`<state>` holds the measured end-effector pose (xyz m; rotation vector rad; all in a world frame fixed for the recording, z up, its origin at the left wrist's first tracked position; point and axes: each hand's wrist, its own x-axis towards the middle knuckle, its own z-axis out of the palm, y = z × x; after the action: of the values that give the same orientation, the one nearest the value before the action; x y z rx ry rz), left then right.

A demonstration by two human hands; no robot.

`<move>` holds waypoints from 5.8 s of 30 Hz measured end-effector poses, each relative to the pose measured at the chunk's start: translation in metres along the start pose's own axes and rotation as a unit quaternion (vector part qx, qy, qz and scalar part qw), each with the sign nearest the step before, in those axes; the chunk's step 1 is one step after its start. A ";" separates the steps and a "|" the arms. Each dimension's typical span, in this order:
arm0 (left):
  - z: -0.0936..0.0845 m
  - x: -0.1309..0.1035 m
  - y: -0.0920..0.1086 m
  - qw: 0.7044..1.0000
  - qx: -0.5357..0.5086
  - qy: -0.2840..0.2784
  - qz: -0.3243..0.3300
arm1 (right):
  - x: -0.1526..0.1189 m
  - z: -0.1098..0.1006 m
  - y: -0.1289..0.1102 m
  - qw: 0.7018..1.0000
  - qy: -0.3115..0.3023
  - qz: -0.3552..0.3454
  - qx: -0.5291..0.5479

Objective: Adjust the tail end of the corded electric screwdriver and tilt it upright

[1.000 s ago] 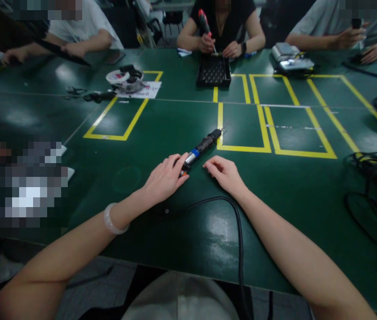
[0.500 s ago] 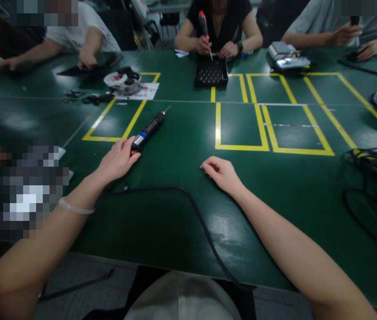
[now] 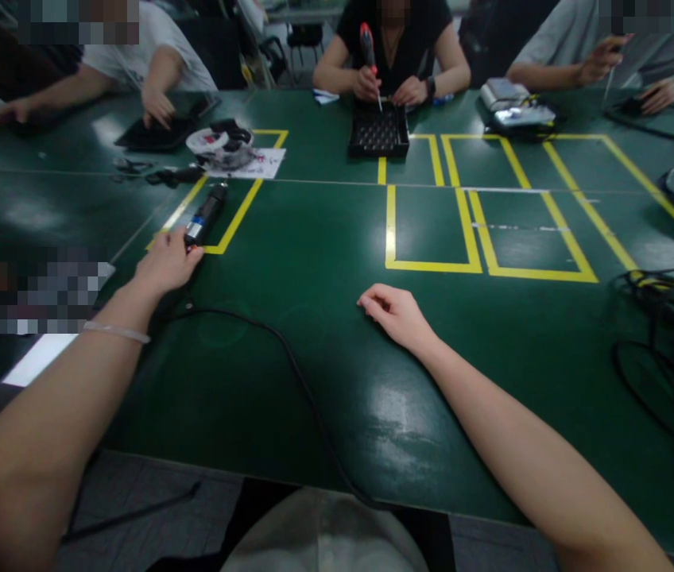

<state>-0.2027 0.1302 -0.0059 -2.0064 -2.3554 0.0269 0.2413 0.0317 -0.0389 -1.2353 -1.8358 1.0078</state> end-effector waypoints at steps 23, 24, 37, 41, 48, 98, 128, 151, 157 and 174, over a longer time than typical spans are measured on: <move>0.000 -0.025 0.022 0.998 0.001 0.055 -0.004 | 0.001 0.001 0.000 0.999 -0.013 -0.018 -0.029; 0.000 -0.031 0.027 0.998 -0.001 0.056 -0.002 | 0.001 0.001 0.000 0.999 -0.013 -0.018 -0.030; -0.012 -0.127 0.131 0.987 -0.008 0.040 0.154 | 0.004 0.004 -0.008 0.999 0.013 0.011 0.040; -0.012 -0.145 0.165 0.975 -0.012 0.049 0.215 | 0.003 0.008 -0.009 0.996 -0.014 -0.002 0.084; -0.011 -0.156 0.208 0.959 -0.035 0.038 0.279 | 0.001 0.012 -0.011 0.993 -0.070 -0.092 -0.006; -0.013 -0.160 0.208 0.953 -0.041 0.013 0.300 | -0.012 0.012 -0.016 0.970 -0.066 -0.196 -0.128; -0.008 -0.075 0.085 0.989 0.038 0.006 0.140 | 0.001 0.004 -0.005 0.980 -0.001 0.047 0.192; -0.004 -0.012 0.013 0.995 0.099 0.015 0.011 | 0.001 0.004 -0.005 0.985 -0.019 0.051 0.166; -0.003 -0.013 0.014 0.997 0.068 0.038 0.006 | 0.002 0.005 -0.004 0.984 -0.017 0.055 0.167; -0.007 -0.071 0.077 0.997 0.015 0.047 0.065 | 0.004 0.006 -0.006 0.985 -0.015 0.060 0.164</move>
<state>-0.1156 0.0726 -0.0038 -2.0938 -2.1545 -0.0250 0.2327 0.0326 -0.0361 -1.1416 -1.5536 1.3413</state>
